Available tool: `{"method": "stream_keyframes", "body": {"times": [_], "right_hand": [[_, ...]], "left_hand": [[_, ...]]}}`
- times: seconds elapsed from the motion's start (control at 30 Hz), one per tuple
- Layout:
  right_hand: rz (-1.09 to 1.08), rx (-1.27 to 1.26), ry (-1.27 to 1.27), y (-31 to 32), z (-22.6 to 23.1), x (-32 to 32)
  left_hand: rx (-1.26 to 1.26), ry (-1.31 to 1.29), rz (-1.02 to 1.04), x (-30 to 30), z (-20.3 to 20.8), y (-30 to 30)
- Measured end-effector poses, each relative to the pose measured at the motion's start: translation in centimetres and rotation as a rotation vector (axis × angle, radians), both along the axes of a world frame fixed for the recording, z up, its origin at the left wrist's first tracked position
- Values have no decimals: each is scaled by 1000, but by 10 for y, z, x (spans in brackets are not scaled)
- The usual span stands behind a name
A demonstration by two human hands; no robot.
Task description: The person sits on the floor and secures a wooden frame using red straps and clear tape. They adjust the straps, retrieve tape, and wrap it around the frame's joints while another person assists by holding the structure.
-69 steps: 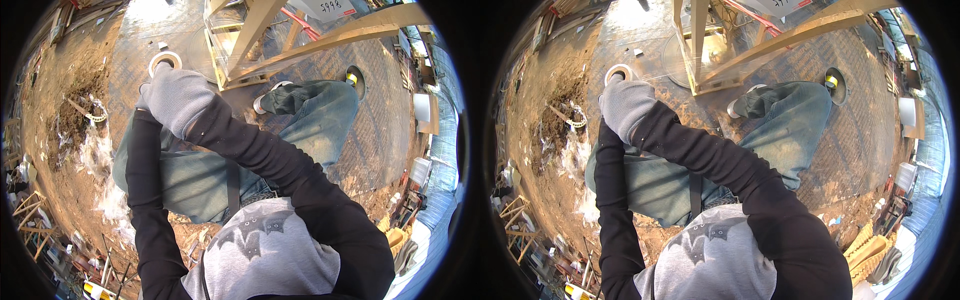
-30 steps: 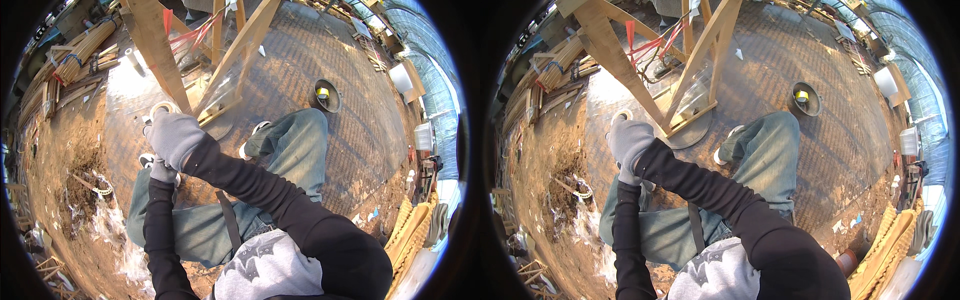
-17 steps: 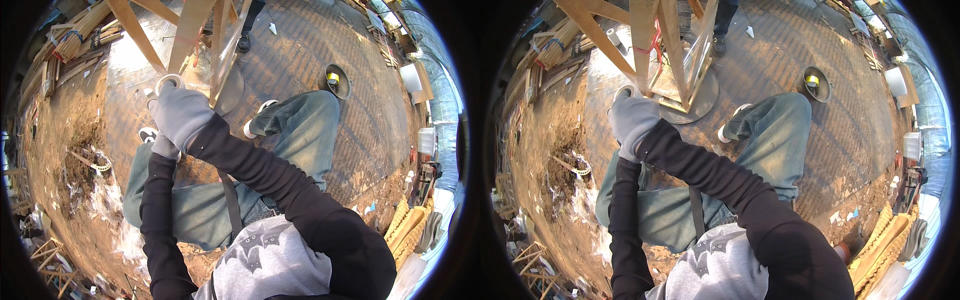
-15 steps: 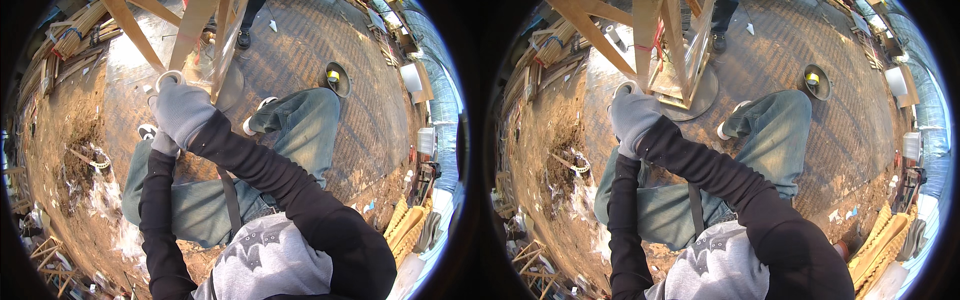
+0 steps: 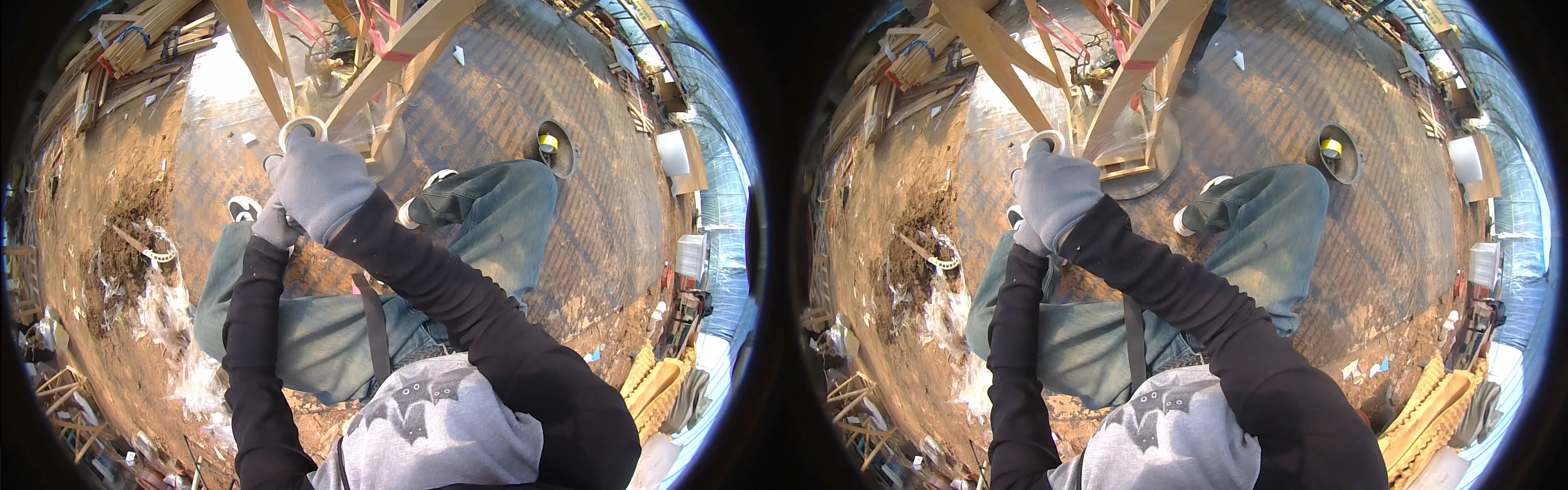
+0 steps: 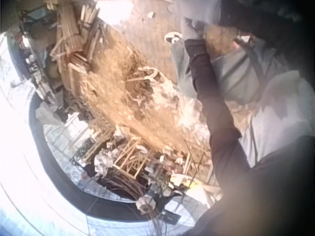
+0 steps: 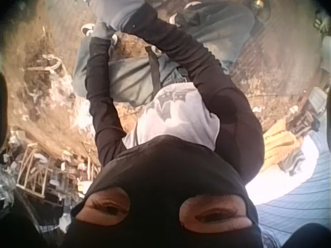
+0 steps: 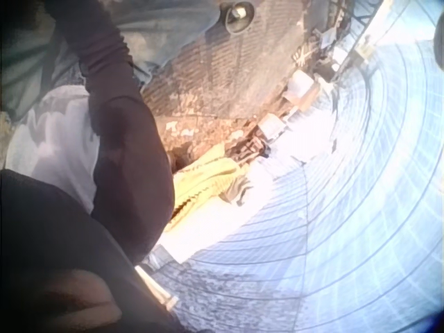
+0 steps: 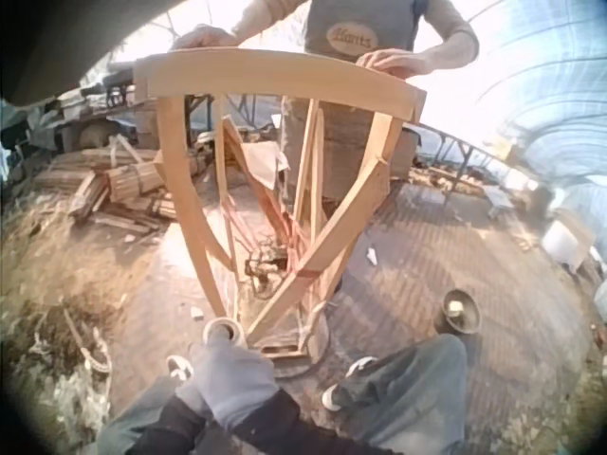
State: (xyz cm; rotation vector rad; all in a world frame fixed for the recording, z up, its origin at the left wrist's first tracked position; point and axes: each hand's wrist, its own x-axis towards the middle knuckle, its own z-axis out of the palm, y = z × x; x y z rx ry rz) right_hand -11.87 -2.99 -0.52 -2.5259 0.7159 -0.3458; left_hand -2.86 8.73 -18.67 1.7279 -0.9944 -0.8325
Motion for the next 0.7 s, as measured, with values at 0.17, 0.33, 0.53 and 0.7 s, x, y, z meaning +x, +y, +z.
{"method": "stream_keyframes", "body": {"times": [0.17,0.33,0.53,0.7], "right_hand": [[20,0,-67,4,-10,2],[67,-72,-49,8,-21,4],[75,-121,-20,2,-22,-4],[2,-1,-49,-6,-17,-16]], "left_hand": [[-250,221,28,4,4,1],[-136,17,-55,5,11,6],[85,-188,-108,-4,19,4],[-62,-353,-140,-16,14,-3]]}}
